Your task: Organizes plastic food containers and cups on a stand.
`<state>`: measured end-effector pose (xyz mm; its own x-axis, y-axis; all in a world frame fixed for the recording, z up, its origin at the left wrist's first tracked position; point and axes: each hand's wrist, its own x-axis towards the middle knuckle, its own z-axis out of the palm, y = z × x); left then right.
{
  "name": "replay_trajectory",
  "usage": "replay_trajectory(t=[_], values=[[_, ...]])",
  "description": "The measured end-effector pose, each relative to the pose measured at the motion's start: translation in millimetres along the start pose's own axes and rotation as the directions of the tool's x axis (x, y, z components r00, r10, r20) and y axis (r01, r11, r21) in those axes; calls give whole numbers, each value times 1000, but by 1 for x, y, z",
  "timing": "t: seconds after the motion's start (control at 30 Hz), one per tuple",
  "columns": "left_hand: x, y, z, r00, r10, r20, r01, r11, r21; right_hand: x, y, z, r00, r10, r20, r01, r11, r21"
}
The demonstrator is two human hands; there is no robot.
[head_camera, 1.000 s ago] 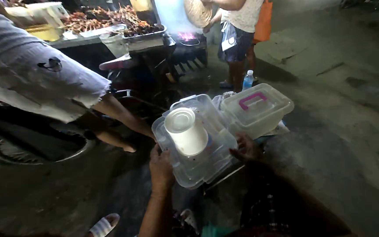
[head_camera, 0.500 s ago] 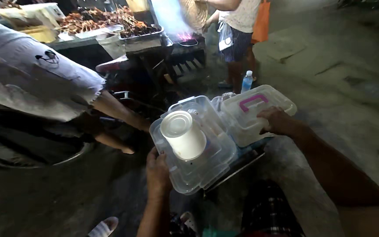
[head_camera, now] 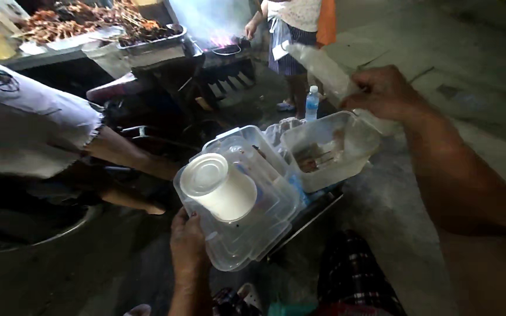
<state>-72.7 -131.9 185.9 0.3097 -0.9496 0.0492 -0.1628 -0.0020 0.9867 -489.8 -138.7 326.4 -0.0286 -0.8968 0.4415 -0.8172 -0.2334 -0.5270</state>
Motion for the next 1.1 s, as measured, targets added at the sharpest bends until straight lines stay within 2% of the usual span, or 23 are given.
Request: replay_trajectory(t=[0.07,0.1,0.17,0.2,0.33,0.53,0.7,0.83,0.9,0.93,1.0,1.03,1.1], values=[[1,-4,0,1000,19,-2,-19,1000,-8,-6,-7,-9,992,48,-114,-33,991,129],[1,-5,0,1000,26,-3,-26,1000,-10,-10,-6,-10,982,43,-184,-1,974,227],[1,-5,1,1000,29,0,-29,1000,-12,-19,-2,-6,959,44,-279,100,871,482],[0,-4,1,1000,26,1,-26,1000,-14,-25,0,-4,951,43,-307,141,821,553],[-1,-3,0,1000,17,-5,-17,1000,-8,-46,18,1,937,0,-349,258,673,693],[4,-4,1,999,46,-8,-46,998,36,-56,28,9,907,108,-408,314,473,823],[17,-3,-4,996,88,21,-89,996,24,-56,33,20,929,109,-355,293,369,882],[26,18,-16,996,89,-5,-88,991,98,-40,34,37,959,120,-257,202,346,916],[36,28,-29,990,137,-37,-127,973,191,-26,32,48,979,126,-161,121,279,953],[43,32,-39,985,165,-51,-142,942,303,-20,30,54,985,143,-99,67,217,974],[68,35,-68,985,171,3,-144,815,561,-9,21,67,972,234,18,-47,123,991],[83,35,-85,982,179,66,-182,771,611,-5,13,75,950,304,66,-102,105,989],[115,31,-112,949,254,185,-313,813,491,0,-4,93,901,405,155,-214,106,971]])
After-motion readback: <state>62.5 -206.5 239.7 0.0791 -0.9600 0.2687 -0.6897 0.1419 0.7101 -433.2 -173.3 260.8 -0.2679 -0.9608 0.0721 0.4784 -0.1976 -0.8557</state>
